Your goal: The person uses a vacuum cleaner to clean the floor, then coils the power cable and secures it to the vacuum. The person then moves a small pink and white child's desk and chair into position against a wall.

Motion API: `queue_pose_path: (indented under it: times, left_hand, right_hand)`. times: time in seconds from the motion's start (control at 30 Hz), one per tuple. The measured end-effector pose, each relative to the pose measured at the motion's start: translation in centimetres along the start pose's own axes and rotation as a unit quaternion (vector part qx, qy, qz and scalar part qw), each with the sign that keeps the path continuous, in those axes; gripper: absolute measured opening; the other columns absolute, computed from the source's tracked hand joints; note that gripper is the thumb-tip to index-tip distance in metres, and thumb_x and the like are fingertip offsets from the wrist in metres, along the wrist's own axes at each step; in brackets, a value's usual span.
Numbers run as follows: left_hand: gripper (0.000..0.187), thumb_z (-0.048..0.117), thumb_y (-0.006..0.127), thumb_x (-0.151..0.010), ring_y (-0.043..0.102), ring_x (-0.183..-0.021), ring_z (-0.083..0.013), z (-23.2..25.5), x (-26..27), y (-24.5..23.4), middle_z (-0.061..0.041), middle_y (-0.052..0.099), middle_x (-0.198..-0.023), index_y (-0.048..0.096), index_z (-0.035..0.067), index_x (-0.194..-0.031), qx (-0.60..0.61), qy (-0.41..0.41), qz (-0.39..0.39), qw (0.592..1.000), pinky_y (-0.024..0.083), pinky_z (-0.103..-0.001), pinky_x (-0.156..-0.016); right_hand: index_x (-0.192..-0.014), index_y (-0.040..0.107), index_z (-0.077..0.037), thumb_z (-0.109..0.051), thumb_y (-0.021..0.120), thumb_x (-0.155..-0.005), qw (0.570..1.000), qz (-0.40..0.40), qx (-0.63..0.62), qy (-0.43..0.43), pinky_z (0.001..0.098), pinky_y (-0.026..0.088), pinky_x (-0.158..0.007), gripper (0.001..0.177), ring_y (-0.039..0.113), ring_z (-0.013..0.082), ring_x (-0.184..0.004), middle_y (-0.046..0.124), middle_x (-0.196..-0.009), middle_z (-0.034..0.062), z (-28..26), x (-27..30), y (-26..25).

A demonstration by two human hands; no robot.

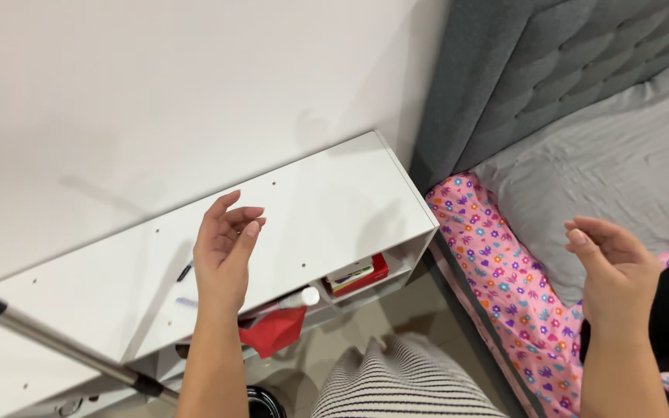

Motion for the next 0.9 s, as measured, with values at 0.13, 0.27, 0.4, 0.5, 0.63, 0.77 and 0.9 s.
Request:
queue_pose_path:
  times: [0.13, 0.27, 0.4, 0.5, 0.63, 0.77, 0.9]
  left_hand:
    - [0.047, 0.001, 0.064, -0.095, 0.065, -0.106, -0.0179, -1.5, -2.1, 1.2, -0.012, 0.068, -0.115, 0.053, 0.003, -0.141, 0.018, 0.001, -0.020, 1.000, 0.054, -0.031, -0.096]
    - [0.045, 0.001, 0.064, -0.095, 0.064, -0.106, -0.0172, -2.9, -2.9, 1.6, -0.012, 0.068, -0.114, 0.053, 0.003, -0.139, 0.015, -0.022, -0.022, 0.999, 0.052, -0.030, -0.093]
    - [0.044, 0.000, 0.064, -0.096, 0.063, -0.106, -0.0169, -2.0, -3.8, 0.6, -0.012, 0.068, -0.114, 0.054, 0.002, -0.139, 0.009, 0.013, -0.016, 1.000, 0.052, -0.030, -0.095]
    - [0.039, 0.000, 0.063, -0.096, 0.062, -0.107, -0.0165, -1.5, -4.1, -1.3, -0.010, 0.068, -0.115, 0.058, 0.002, -0.134, -0.053, 0.029, 0.007, 0.998, 0.052, -0.030, -0.091]
    - [0.033, 0.002, 0.064, -0.098, 0.063, -0.112, -0.0156, -0.9, -4.0, -2.5, -0.009, 0.067, -0.117, 0.060, 0.001, -0.130, -0.118, 0.061, 0.019, 0.991, 0.053, -0.029, -0.095]
    - [0.032, 0.003, 0.064, -0.097, 0.063, -0.112, -0.0156, -0.8, -4.2, -3.0, -0.008, 0.067, -0.117, 0.060, 0.002, -0.129, -0.103, 0.048, 0.027, 0.993, 0.053, -0.029, -0.093]
    - [0.032, 0.002, 0.063, -0.098, 0.062, -0.111, -0.0155, 0.3, -4.7, -3.3, -0.008, 0.067, -0.117, 0.059, 0.002, -0.130, -0.099, 0.057, 0.034, 0.993, 0.053, -0.029, -0.091]
  right_hand:
    - [-0.129, 0.062, 0.006, 0.001, 0.069, -0.102, 1.000, -0.005, -0.003, -0.009, 0.0294, 0.055, -0.092, 0.027, 0.068, 0.0172, -0.112, 0.069, -0.112, 0.0120, 0.5, -0.4, 0.9]
    - [-0.136, 0.058, 0.005, 0.003, 0.069, -0.104, 1.000, 0.002, -0.017, -0.015, 0.0301, 0.054, -0.094, 0.033, 0.067, 0.0177, -0.110, 0.069, -0.112, 0.0136, 0.5, -1.9, 0.8]
    - [-0.138, 0.056, 0.005, 0.003, 0.067, -0.107, 0.999, -0.006, -0.026, -0.031, 0.0324, 0.055, -0.095, 0.033, 0.067, 0.0187, -0.107, 0.069, -0.113, 0.0150, 0.5, -3.6, 1.8]
    - [-0.144, 0.050, 0.004, 0.003, 0.067, -0.106, 0.998, -0.015, -0.045, -0.032, 0.0327, 0.054, -0.093, 0.042, 0.067, 0.0199, -0.109, 0.068, -0.112, 0.0159, 0.9, -4.5, 3.5]
    - [-0.157, 0.039, -0.001, 0.002, 0.067, -0.102, 0.997, -0.066, -0.046, -0.008, 0.0313, 0.052, -0.092, 0.063, 0.065, 0.0193, -0.110, 0.067, -0.113, 0.0166, 0.9, -5.2, 6.0]
    - [-0.157, 0.038, -0.003, 0.002, 0.067, -0.097, 0.996, -0.084, 0.005, 0.007, 0.0305, 0.050, -0.090, 0.067, 0.064, 0.0187, -0.107, 0.067, -0.115, 0.0172, 0.3, -6.2, 7.2]
    - [-0.157, 0.038, -0.003, 0.002, 0.067, -0.097, 0.995, -0.094, -0.016, -0.001, 0.0300, 0.050, -0.090, 0.067, 0.063, 0.0170, -0.107, 0.066, -0.116, 0.0156, -1.0, -6.8, 7.3]
Point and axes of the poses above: each hand's wrist, its own x-axis away from the middle knuckle, its own y-axis out of the palm, z = x × y, the point moved 10 cm from there along -x, towards the middle knuckle
